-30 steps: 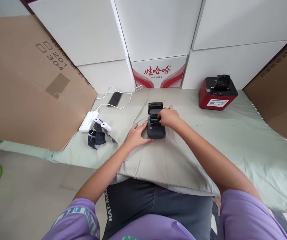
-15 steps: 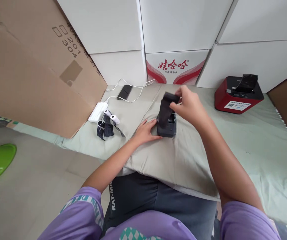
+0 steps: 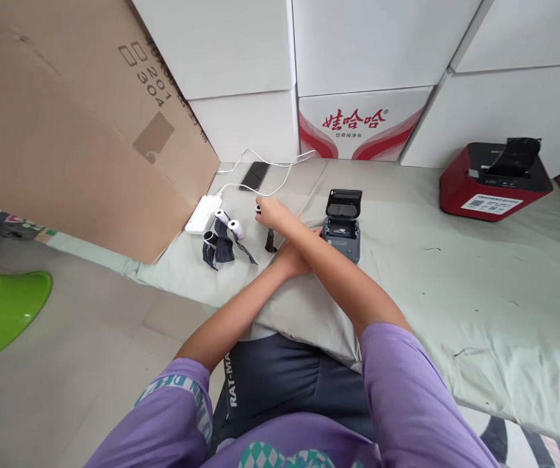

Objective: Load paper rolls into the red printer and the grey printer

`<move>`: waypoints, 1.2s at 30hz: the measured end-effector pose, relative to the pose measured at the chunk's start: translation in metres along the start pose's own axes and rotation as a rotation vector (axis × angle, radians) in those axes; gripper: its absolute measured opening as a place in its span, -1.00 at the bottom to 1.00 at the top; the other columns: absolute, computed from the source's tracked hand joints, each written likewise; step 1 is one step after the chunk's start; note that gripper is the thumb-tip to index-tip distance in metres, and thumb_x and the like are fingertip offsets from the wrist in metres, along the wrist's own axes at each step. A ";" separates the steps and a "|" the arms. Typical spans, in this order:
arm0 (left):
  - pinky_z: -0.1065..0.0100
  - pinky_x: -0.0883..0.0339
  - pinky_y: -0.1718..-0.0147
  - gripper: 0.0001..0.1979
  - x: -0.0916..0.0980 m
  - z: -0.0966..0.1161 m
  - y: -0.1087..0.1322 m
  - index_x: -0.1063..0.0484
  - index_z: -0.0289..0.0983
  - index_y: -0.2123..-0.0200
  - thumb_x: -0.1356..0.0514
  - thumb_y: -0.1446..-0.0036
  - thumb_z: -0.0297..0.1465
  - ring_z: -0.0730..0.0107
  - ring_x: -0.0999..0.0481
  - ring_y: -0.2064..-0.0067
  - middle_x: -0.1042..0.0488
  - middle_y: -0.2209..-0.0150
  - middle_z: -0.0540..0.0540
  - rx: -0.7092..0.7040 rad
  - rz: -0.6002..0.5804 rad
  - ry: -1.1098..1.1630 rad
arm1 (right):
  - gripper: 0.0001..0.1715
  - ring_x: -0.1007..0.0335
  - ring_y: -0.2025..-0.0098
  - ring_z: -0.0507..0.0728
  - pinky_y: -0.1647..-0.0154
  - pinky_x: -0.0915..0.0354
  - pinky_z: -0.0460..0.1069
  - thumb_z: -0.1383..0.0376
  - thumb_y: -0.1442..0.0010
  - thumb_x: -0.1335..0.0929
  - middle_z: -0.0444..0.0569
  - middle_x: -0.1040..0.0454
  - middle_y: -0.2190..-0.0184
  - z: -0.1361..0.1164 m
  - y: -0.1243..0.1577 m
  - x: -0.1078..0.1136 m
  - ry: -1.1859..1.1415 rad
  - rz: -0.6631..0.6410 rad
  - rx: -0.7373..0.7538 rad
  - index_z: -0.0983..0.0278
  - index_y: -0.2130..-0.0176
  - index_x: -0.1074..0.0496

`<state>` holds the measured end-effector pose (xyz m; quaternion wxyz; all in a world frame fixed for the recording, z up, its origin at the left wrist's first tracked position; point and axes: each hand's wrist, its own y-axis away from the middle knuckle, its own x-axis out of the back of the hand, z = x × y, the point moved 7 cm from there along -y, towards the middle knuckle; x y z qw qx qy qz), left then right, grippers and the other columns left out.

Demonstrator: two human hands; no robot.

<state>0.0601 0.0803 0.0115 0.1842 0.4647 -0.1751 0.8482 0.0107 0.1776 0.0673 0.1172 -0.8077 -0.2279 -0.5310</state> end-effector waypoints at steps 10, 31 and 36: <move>0.01 -0.01 -0.54 -0.24 -0.010 -0.010 0.001 -0.04 -0.22 -0.53 -0.16 -0.35 -0.22 0.12 -0.15 -0.55 -0.12 -0.54 -0.11 0.013 -0.078 0.090 | -0.48 -0.51 -0.15 0.28 -0.11 -0.36 0.05 0.37 -0.29 -0.35 0.15 -0.63 -0.08 -0.076 -0.042 0.005 -0.048 -0.035 0.273 0.31 -0.21 -0.55; -0.06 0.01 -0.54 -0.01 0.004 0.001 0.001 -0.17 -0.19 -0.49 -0.44 -0.09 -0.04 -0.04 -0.28 -0.49 -0.29 -0.46 -0.21 0.009 -0.040 -0.013 | -0.24 -0.62 0.19 0.22 0.20 -0.53 0.10 -0.18 0.00 -0.58 -0.07 -0.59 0.24 0.072 0.138 0.108 -1.153 0.161 0.248 0.13 -0.01 -0.39; -0.09 0.01 -0.53 0.01 0.002 0.001 0.003 -0.11 -0.14 -0.51 -0.44 -0.10 -0.04 -0.01 -0.32 -0.46 -0.30 -0.46 -0.20 0.005 -0.028 -0.023 | -0.42 -0.57 0.10 0.24 0.08 -0.44 0.11 -0.07 -0.19 -0.49 0.01 -0.64 0.13 0.129 0.171 0.139 -0.607 0.230 0.072 0.18 -0.08 -0.54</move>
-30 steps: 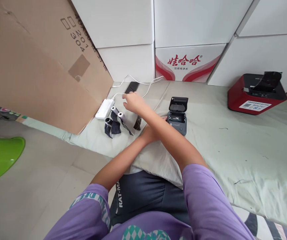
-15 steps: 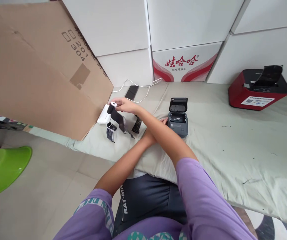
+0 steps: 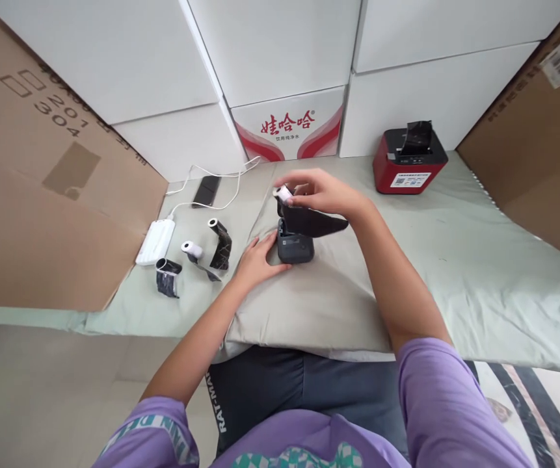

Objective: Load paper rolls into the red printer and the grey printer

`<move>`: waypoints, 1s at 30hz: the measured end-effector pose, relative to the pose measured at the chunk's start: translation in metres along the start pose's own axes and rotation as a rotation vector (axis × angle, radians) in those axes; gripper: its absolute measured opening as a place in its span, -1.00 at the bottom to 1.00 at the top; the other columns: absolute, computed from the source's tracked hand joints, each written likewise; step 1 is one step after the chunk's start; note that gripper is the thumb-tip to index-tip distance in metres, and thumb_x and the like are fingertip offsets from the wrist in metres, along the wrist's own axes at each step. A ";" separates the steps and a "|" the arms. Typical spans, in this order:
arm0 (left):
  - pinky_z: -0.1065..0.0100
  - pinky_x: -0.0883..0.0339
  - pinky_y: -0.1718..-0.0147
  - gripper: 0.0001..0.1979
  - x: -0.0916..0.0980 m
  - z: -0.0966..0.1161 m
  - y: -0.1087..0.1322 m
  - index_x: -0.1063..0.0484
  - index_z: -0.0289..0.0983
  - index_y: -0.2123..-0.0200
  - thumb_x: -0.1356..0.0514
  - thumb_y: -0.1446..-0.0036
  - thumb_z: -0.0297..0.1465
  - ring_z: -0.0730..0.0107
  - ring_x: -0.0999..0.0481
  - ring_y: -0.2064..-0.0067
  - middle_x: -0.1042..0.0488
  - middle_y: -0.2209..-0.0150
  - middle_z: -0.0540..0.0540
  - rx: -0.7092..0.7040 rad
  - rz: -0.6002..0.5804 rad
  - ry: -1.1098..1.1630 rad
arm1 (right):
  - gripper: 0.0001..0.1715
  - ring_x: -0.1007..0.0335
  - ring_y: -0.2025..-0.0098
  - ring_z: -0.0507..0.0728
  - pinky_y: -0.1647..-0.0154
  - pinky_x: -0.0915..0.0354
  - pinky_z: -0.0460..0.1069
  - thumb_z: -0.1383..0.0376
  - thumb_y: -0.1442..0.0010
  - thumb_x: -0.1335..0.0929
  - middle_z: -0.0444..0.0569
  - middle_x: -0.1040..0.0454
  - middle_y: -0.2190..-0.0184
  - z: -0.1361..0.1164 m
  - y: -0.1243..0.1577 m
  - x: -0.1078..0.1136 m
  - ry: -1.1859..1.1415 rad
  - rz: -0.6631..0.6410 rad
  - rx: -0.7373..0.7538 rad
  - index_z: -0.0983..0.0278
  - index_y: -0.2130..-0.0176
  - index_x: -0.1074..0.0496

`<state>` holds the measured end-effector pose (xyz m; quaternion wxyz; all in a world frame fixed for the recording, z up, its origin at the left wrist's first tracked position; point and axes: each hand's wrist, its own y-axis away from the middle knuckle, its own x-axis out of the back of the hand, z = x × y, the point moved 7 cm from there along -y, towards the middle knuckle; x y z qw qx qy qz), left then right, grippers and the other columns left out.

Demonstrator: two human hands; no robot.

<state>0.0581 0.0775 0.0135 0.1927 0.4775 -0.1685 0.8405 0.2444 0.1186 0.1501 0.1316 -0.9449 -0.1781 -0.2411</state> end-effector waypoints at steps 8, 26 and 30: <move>-0.06 0.02 -0.53 0.04 0.001 0.001 0.000 -0.11 -0.18 -0.51 -0.47 -0.07 -0.07 0.00 -0.31 -0.47 -0.29 -0.46 -0.22 0.022 -0.023 -0.017 | -0.78 -0.50 0.21 0.16 0.30 -0.18 -0.02 0.38 -0.21 -0.43 0.03 -0.65 0.14 0.028 -0.017 -0.045 0.668 -0.252 -0.070 0.23 0.11 -0.57; -0.07 0.01 -0.53 -0.01 0.000 0.000 0.000 -0.13 -0.19 -0.51 -0.45 -0.07 -0.22 -0.01 -0.28 -0.49 -0.30 -0.46 -0.24 0.010 -0.024 0.022 | -0.69 -0.55 0.03 0.31 0.11 -0.30 0.06 0.39 -0.36 -0.34 0.22 -0.64 0.01 0.014 -0.016 -0.055 0.866 -0.177 -0.123 0.32 -0.01 -0.62; -0.06 0.02 -0.52 -0.01 0.000 0.000 0.000 -0.14 -0.20 -0.50 -0.45 -0.07 -0.23 -0.01 -0.28 -0.49 -0.29 -0.46 -0.25 -0.007 -0.021 0.025 | -0.55 -0.43 -0.14 0.39 -0.12 -0.26 0.16 0.31 -0.46 -0.24 0.36 -0.57 -0.12 0.004 -0.018 -0.029 0.889 0.092 -0.071 0.45 -0.18 -0.51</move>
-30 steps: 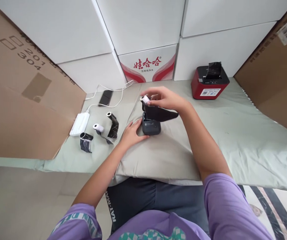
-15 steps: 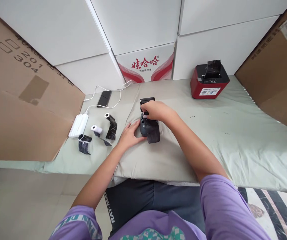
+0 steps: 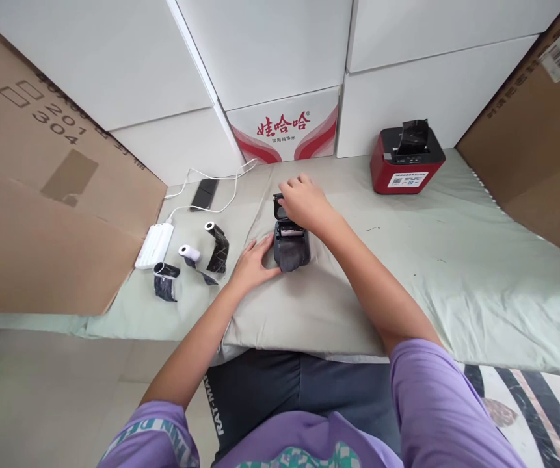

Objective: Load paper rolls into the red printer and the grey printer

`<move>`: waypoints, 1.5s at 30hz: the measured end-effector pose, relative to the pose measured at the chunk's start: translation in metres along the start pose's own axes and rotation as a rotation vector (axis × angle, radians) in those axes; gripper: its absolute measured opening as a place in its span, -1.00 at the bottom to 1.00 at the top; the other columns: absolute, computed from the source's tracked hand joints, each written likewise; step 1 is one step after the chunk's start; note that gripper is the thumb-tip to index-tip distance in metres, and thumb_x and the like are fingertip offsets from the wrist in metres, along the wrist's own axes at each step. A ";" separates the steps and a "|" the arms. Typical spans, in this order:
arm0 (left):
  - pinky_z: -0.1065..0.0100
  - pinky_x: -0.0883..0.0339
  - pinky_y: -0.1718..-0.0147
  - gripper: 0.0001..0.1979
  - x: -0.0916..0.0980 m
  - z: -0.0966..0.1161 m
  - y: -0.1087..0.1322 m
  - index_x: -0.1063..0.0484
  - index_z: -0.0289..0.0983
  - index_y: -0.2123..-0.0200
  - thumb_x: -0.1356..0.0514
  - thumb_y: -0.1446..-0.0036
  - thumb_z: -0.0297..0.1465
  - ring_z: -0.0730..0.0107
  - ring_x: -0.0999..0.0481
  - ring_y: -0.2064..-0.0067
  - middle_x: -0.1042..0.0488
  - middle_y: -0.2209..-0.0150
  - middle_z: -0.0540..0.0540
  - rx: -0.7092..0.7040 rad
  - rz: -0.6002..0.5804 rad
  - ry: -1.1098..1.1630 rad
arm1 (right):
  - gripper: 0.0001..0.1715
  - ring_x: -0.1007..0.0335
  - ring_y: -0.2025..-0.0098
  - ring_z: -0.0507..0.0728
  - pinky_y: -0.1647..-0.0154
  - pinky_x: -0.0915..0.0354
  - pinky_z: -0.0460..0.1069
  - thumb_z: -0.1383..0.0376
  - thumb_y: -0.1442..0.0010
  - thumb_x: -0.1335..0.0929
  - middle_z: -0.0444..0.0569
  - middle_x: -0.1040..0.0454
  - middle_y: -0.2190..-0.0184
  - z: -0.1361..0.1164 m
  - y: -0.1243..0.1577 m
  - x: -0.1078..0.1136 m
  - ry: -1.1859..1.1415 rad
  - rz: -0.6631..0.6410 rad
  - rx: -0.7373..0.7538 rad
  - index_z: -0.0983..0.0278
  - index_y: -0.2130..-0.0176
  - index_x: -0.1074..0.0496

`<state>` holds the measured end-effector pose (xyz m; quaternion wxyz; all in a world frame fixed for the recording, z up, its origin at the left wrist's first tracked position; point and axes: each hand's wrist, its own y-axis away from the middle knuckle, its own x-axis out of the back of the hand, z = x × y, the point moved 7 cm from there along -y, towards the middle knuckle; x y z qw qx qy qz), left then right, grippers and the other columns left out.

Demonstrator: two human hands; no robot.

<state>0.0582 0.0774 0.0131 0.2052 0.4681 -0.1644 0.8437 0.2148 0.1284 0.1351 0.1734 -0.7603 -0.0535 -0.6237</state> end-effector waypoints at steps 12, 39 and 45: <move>-0.06 0.07 -0.53 -0.03 -0.001 -0.003 0.002 -0.13 -0.21 -0.50 -0.43 -0.10 -0.24 0.05 -0.27 -0.50 -0.28 -0.46 -0.29 0.021 0.003 0.010 | -0.43 -0.53 -0.10 0.30 0.04 -0.38 0.05 0.29 -0.28 -0.43 0.19 -0.51 -0.24 0.020 0.015 -0.025 -0.136 -0.377 -0.082 0.28 -0.25 -0.46; -0.05 -0.07 -0.50 -0.03 -0.014 0.087 -0.021 -0.16 -0.28 -0.47 -0.44 -0.10 -0.09 -0.01 -0.47 -0.37 -0.34 -0.42 -0.32 -0.248 0.025 0.000 | -0.40 -0.48 0.47 0.04 0.54 -0.36 -0.06 0.00 -0.39 -0.32 0.08 -0.60 -0.13 0.089 0.095 -0.003 -0.580 -0.225 -0.276 0.21 -0.28 -0.49; -0.05 -0.14 -0.45 0.01 -0.091 0.185 -0.068 -0.12 -0.33 -0.47 -0.40 -0.13 0.02 -0.06 -0.51 -0.33 -0.42 -0.36 -0.40 -0.322 -0.073 0.027 | -0.49 -0.54 -0.15 0.39 -0.10 -0.50 0.25 0.02 -0.35 -0.31 0.04 -0.62 -0.17 0.203 0.168 0.006 -0.550 0.000 -0.411 0.12 -0.14 -0.61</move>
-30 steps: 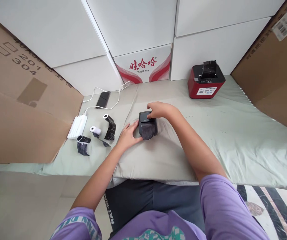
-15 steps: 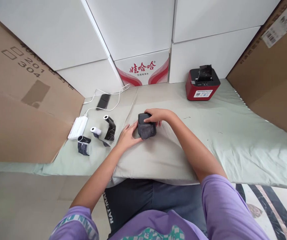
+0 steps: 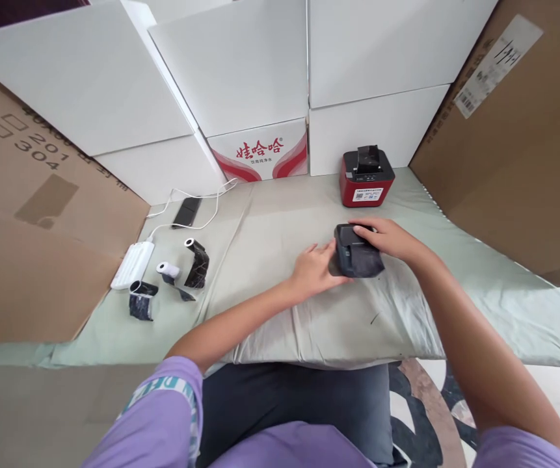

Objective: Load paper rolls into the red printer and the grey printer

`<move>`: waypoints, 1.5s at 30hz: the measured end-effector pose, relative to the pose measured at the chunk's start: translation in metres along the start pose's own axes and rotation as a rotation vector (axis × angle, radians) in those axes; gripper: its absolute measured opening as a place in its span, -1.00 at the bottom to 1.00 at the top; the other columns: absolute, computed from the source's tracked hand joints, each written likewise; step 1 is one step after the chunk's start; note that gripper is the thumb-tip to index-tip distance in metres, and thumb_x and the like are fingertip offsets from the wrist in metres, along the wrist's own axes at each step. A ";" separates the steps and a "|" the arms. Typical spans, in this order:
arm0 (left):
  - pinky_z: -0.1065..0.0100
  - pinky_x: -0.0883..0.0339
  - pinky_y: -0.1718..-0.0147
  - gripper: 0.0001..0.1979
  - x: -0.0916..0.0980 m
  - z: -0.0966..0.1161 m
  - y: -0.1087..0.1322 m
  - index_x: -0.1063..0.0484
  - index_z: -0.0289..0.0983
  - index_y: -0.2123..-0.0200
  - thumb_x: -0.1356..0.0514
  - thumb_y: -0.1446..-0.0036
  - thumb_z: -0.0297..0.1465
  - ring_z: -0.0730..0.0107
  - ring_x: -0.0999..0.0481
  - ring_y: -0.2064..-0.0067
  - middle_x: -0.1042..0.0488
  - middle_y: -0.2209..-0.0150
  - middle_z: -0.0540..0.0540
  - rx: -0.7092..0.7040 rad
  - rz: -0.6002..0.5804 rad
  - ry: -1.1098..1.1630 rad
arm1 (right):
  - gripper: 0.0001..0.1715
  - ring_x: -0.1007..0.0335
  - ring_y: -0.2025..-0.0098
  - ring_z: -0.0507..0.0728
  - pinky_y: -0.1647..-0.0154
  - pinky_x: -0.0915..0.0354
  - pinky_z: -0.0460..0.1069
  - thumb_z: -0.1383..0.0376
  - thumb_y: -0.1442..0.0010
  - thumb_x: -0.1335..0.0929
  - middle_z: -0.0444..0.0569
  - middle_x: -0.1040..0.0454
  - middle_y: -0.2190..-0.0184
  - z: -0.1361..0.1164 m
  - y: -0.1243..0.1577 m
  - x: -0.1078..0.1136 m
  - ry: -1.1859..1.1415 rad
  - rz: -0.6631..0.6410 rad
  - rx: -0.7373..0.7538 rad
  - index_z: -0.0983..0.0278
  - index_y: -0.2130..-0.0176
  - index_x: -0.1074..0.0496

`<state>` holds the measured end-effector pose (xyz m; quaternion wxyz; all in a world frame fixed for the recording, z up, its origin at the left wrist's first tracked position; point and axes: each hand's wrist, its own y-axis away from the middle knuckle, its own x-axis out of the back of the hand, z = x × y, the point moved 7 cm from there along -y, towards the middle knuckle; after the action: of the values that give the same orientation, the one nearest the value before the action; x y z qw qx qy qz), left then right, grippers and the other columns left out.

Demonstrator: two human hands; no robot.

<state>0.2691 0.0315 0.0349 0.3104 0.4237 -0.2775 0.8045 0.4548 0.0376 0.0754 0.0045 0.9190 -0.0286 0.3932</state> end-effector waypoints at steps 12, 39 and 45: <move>-0.05 0.01 -0.51 0.04 -0.034 0.007 -0.043 -0.23 -0.33 -0.45 -0.33 -0.11 0.20 -0.11 -0.36 -0.43 -0.41 -0.37 -0.38 0.099 -0.043 0.134 | -0.39 -0.53 -0.13 0.36 -0.19 -0.35 0.22 0.03 -0.44 -0.27 0.28 -0.50 -0.28 0.071 0.011 0.053 -0.021 0.132 -0.168 0.21 -0.32 -0.48; 0.27 -0.50 0.04 -0.68 0.124 -0.125 0.070 -0.61 -0.25 0.17 -0.18 -0.16 -0.19 0.15 -0.61 -0.02 -0.67 0.13 -0.12 0.599 0.613 0.916 | -0.32 -0.41 -0.22 0.40 -0.20 -0.37 0.25 0.21 -0.19 -0.43 0.16 -0.50 -0.20 -0.144 0.008 -0.103 -0.248 0.227 0.236 0.19 -0.27 -0.32; 0.29 -0.49 0.00 -0.67 0.114 -0.137 0.138 -0.62 -0.24 0.16 -0.11 -0.23 -0.22 0.16 -0.62 -0.06 -0.69 0.11 -0.08 0.618 0.652 0.852 | -0.18 -0.29 -0.30 0.46 -0.18 -0.40 0.35 0.14 -0.23 -0.44 0.18 -0.40 -0.27 -0.152 0.032 -0.163 -0.295 0.113 0.203 0.09 -0.39 -0.21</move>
<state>0.0471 0.0688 0.0403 -0.0051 0.0289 0.0014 0.9996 0.2313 0.0184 0.0619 -0.1145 0.9594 -0.0408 0.2546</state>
